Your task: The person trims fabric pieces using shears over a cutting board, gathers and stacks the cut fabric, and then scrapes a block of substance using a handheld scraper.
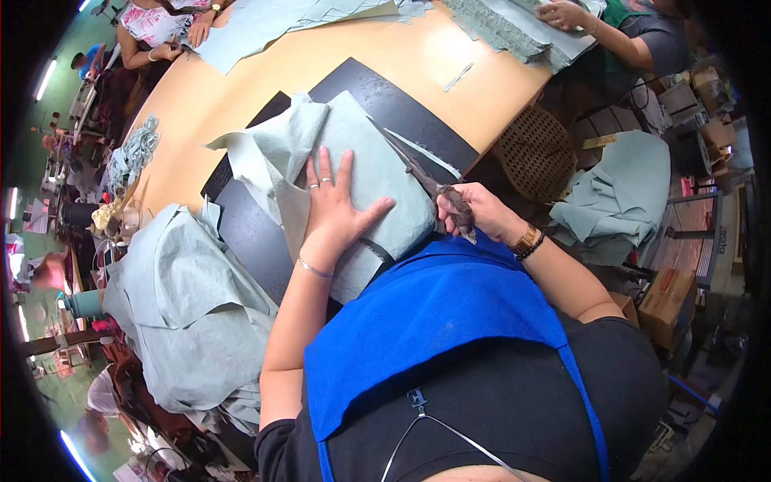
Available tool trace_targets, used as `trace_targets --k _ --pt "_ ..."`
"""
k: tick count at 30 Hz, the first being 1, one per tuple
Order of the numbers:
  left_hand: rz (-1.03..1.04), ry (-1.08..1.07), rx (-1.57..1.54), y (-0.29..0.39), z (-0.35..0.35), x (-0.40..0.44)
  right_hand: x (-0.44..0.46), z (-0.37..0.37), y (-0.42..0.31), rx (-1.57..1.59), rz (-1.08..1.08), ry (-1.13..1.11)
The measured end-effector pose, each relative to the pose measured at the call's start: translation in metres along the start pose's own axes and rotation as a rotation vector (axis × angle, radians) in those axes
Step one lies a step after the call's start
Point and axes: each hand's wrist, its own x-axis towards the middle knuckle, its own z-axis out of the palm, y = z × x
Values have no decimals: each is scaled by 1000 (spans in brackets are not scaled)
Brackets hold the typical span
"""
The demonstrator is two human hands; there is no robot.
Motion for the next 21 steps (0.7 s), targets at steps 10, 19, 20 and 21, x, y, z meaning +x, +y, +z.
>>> trace_targets --k 10,19,20,21 --pt "-2 2 -14 3 0 -5 -2 -4 8 15 -73 -24" --pt "36 22 -63 16 3 -24 4 -3 10 51 -52 -37" --pt "40 28 -71 16 4 -25 2 -2 8 47 -48 -33" --pt "41 25 -68 16 4 -25 1 -1 7 43 -42 -30"
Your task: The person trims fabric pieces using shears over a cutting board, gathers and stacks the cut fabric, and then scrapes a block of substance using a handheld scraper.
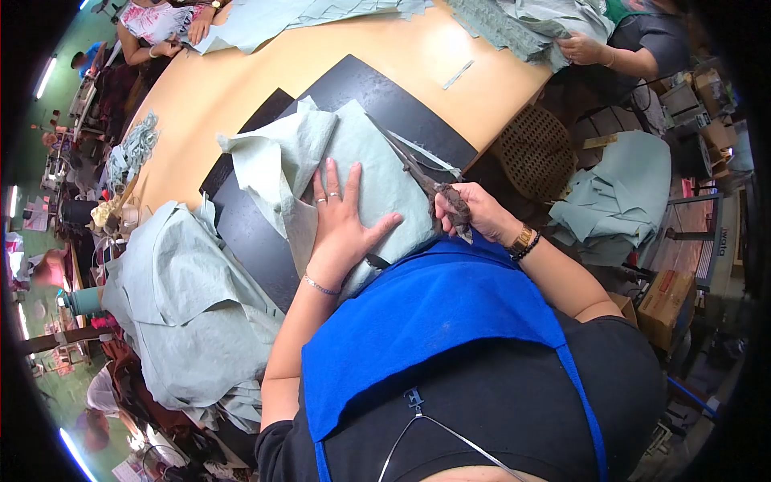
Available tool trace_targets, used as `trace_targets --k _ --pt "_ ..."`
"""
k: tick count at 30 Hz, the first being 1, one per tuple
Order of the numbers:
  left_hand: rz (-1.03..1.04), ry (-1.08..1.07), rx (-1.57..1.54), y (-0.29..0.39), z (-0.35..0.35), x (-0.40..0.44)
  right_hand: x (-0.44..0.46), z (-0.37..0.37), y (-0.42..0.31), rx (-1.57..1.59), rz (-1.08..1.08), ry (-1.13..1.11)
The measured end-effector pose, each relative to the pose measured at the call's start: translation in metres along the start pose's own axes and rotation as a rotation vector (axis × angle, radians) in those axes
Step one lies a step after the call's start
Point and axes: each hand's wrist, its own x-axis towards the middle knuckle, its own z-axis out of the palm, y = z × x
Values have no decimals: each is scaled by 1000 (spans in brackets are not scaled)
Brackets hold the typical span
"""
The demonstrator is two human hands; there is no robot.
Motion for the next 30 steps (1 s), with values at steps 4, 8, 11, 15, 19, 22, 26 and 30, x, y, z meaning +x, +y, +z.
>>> trace_targets --k 4,8,11,15,19,22,26,30 --pt "0 -3 9 1 -1 0 1 -3 13 8 -43 8" --pt "-12 -23 29 2 -3 -3 -2 -5 13 13 -55 -14" --pt "-19 -57 24 6 -7 -8 -1 -5 7 -7 -25 -15" --pt "-2 -58 -10 7 -7 -15 1 -5 7 4 -28 -24" --pt "-8 -45 -11 6 -5 -17 1 -6 6 -20 -20 -28" --pt "-16 -62 125 3 -5 -8 0 -7 8 -62 -38 -33" --pt "-16 -47 120 -3 -9 14 -3 -2 6 -51 -27 -23" --pt "32 35 23 -9 3 14 0 -2 9 -37 -22 -30"
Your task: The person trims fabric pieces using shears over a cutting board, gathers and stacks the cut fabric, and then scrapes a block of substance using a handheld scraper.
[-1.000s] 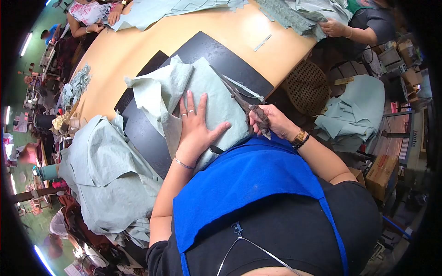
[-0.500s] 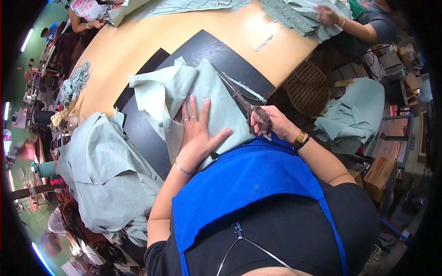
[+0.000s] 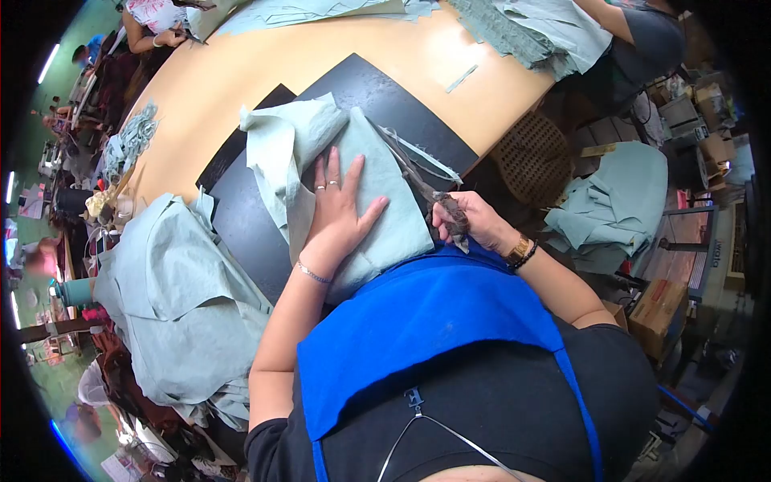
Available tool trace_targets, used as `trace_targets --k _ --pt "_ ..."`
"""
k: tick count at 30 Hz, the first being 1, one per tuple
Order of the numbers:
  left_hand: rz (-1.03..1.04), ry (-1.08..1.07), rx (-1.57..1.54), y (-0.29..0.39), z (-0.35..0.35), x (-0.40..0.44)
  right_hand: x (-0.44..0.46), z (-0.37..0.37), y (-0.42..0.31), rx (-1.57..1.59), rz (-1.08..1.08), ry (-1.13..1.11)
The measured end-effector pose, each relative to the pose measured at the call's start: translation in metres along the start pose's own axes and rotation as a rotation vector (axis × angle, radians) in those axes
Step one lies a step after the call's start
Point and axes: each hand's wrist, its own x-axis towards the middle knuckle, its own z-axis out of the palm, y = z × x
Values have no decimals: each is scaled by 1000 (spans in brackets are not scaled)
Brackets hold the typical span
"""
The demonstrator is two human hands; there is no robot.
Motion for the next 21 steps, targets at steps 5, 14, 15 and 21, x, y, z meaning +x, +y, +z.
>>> trace_targets --k 5,14,15,21 --pt "-40 14 -32 2 0 0 -1 6 -6 35 17 15" --pt "43 15 -56 -17 1 34 -13 5 4 52 -10 -15" --pt "52 50 -89 -16 2 35 -14 6 5 46 -17 -10" --pt "46 -5 76 -19 8 29 -11 5 6 51 -8 4"
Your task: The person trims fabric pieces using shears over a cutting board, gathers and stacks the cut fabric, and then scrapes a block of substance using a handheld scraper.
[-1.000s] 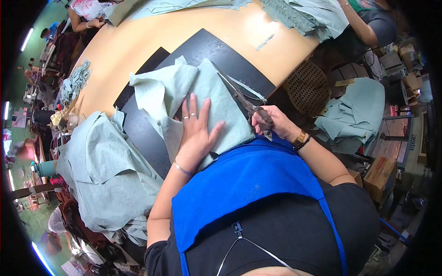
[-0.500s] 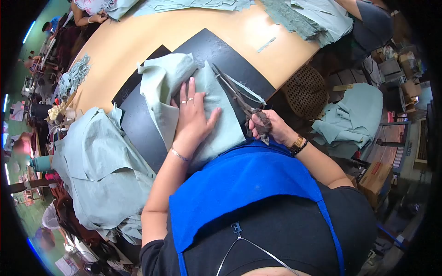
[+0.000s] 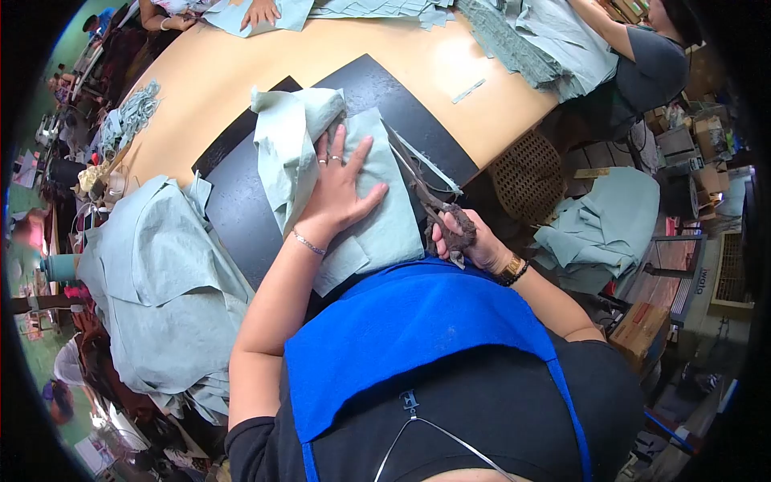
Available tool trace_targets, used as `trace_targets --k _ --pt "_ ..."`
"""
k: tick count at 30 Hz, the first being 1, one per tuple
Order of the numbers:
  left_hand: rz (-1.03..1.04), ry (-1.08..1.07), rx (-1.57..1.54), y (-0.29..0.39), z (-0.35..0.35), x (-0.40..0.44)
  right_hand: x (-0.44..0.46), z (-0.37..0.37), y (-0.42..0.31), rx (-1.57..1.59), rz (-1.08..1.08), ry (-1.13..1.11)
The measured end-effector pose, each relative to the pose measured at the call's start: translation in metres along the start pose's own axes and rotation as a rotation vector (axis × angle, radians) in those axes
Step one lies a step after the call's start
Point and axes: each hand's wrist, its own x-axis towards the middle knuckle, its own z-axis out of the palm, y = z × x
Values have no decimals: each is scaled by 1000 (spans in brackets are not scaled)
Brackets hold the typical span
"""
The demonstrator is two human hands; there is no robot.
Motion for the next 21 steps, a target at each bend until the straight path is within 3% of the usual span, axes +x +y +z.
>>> trace_targets --k 21 --pt "-76 -3 -40 17 -4 -17 6 10 -9 -62 -3 8"
